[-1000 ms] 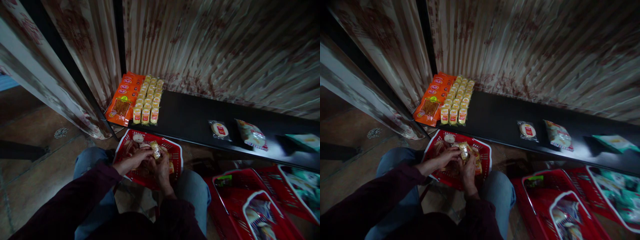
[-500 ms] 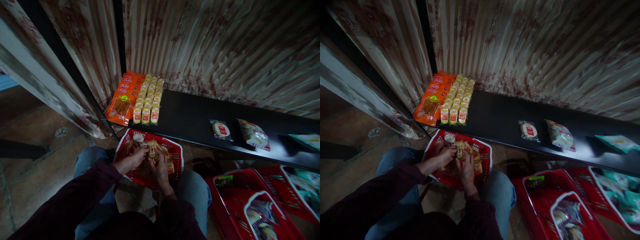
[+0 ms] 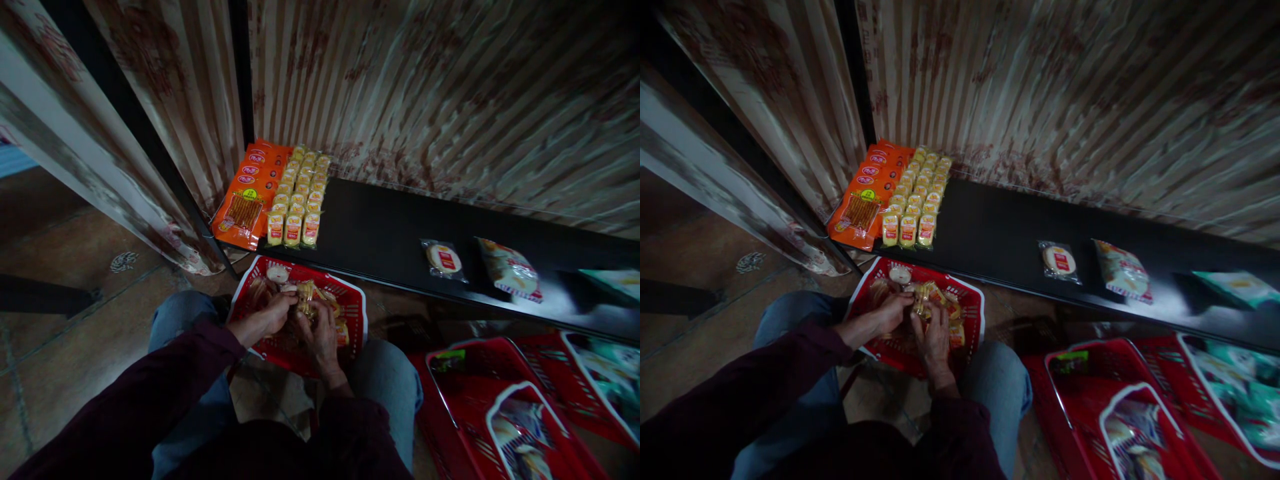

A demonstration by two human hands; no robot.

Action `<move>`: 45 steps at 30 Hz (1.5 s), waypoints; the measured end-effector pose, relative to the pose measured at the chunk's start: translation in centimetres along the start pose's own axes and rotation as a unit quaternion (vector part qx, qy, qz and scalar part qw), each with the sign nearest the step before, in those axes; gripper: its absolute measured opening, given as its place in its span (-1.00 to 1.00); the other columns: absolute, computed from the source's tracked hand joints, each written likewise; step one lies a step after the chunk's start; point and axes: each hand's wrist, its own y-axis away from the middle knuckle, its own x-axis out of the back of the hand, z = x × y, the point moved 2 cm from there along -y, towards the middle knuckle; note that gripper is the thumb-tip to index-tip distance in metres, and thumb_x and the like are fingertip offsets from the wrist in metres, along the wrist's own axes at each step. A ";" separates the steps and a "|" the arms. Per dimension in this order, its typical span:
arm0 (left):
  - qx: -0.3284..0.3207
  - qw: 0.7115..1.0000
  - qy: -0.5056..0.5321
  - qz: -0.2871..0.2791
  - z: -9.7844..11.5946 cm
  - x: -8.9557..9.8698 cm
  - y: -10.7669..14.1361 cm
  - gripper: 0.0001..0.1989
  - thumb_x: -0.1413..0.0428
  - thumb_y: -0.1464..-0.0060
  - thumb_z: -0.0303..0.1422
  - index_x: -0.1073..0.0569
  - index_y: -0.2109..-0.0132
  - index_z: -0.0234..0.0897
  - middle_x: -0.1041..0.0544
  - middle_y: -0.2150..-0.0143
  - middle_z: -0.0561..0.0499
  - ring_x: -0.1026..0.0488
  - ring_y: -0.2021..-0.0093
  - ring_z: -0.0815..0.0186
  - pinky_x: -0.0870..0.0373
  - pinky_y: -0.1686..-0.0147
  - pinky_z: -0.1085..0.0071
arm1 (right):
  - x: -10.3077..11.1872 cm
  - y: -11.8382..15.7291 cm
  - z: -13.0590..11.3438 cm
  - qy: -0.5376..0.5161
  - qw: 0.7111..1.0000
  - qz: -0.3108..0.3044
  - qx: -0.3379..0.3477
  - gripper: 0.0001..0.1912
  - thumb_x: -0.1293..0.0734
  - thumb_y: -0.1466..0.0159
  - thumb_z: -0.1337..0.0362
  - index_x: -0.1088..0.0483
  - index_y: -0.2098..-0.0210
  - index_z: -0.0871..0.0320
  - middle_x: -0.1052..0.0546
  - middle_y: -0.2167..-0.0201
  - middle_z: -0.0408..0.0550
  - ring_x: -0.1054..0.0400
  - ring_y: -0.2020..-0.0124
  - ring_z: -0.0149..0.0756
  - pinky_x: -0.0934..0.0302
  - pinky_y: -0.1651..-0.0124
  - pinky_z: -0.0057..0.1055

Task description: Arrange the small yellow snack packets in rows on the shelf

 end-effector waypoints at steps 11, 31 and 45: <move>0.021 0.998 -0.064 0.012 0.2 0.4 0.3 -0.78 -0.15 0.05 -0.49 -0.43 0.18 -0.25 -0.51 0.33 0.07 -0.41 0.35 0.41 -0.24 0.37 0.51 | 0.1 -0.2 0.7 0.048 0.997 0.042 -0.036 -0.72 -0.15 -0.30 0.15 -0.39 0.17 0.17 -0.44 0.20 0.10 -0.33 0.11 -0.12 -0.26 0.02 -0.10; -0.039 0.995 -0.050 -0.076 0.1 0.5 0.7 -0.75 -0.31 0.16 -0.43 -0.37 0.39 -0.30 -0.45 0.32 0.02 -0.46 0.20 0.29 -0.45 0.16 0.31 | -0.2 0.1 1.7 -0.042 0.987 -0.030 -0.149 -0.54 -0.05 -0.34 0.05 -0.45 0.11 0.18 -0.58 0.22 0.21 -0.48 0.24 -0.05 -0.31 0.20 -0.15; -0.043 0.991 -0.114 -0.056 -1.0 1.1 -0.3 -0.86 -0.25 0.06 -0.44 -0.46 0.31 -0.34 -0.48 0.29 0.00 -0.43 0.33 0.40 -0.40 0.31 0.47 | -1.4 0.4 3.1 -0.068 0.988 -0.042 -0.129 -0.61 -0.23 -0.22 0.03 -0.50 0.21 0.19 -0.57 0.28 0.09 -0.42 0.21 -0.11 -0.30 0.11 -0.19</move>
